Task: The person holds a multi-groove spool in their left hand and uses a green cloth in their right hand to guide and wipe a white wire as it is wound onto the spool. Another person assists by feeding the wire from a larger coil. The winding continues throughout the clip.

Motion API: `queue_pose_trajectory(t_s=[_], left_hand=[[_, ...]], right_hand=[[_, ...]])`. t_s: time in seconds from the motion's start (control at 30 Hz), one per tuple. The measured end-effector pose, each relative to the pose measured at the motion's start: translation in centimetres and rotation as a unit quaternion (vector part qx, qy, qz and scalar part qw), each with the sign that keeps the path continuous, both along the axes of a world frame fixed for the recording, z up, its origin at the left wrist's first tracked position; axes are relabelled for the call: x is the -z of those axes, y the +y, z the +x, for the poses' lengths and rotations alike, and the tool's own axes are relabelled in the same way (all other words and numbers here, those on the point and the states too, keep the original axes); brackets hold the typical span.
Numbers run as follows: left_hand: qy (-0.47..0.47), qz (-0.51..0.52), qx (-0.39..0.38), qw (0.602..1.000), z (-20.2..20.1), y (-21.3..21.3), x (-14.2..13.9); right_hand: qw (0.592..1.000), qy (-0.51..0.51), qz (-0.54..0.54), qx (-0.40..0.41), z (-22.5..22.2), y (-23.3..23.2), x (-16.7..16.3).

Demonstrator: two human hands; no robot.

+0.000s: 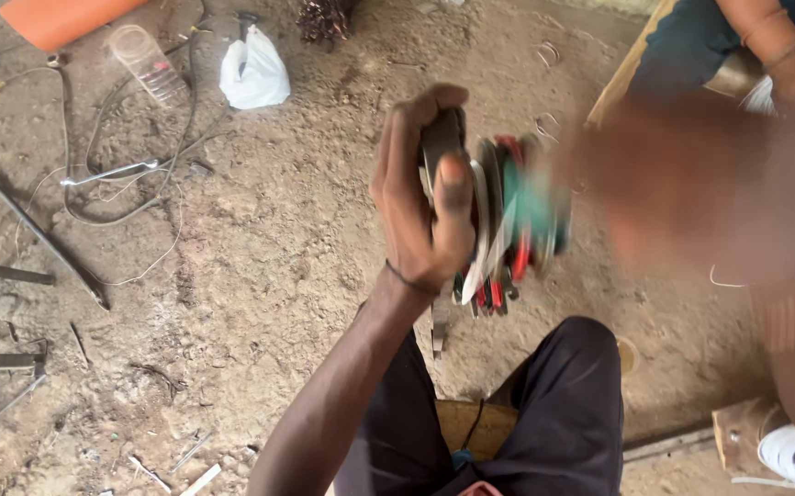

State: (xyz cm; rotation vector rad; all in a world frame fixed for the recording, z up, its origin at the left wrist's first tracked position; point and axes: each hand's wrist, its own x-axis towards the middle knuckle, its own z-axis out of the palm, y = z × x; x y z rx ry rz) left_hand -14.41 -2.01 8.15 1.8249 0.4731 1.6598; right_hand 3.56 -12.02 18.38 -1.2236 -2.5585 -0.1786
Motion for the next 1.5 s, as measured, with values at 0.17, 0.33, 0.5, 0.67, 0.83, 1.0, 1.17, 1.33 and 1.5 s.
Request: queue_pose_trajectory(t_s=[0.17, 0.33, 0.5, 0.67, 0.83, 1.0, 1.17, 1.33, 1.5], left_hand=[[0.008, -0.009, 0.070, 0.997, -2.3, -3.6, 0.4], [-0.003, -0.010, 0.046, 0.999, -3.2, -4.0, -0.3], [-0.019, -0.016, -0.015, 1.000, -0.5, 0.5, 0.1], [-0.032, -0.003, -0.045, 0.998, 1.0, 3.2, 1.4], [-0.030, 0.010, -0.013, 0.999, 0.9, 2.2, 0.8], [-0.018, -0.006, 0.077, 0.997, -1.1, -2.3, -0.2], [-0.010, -0.031, 0.058, 0.998, -1.4, -4.0, 0.1], [-0.004, -0.038, 0.035, 0.999, 0.0, -1.4, 0.4], [-0.039, -0.009, 0.018, 0.999, 2.1, 1.3, 1.1]], right_hand=[[0.984, 0.163, -0.014, 0.064, 3.7, 10.0, 10.0], [0.948, 0.169, -0.164, 0.215, 0.3, 2.3, 31.7], [0.897, 0.159, -0.347, 0.221, -5.6, -6.0, 32.2], [0.975, -0.058, -0.160, 0.139, -4.4, -10.3, 18.9], [0.964, -0.229, 0.133, 0.028, -1.3, -6.2, 5.1], [0.979, -0.059, 0.196, 0.000, 3.8, 6.9, 2.1], [0.967, 0.177, -0.067, 0.169, 4.5, 6.3, 21.8], [0.952, 0.152, -0.084, 0.250, 5.9, 3.7, 37.1], [0.965, -0.208, -0.047, 0.153, 3.7, 1.1, 40.2]])
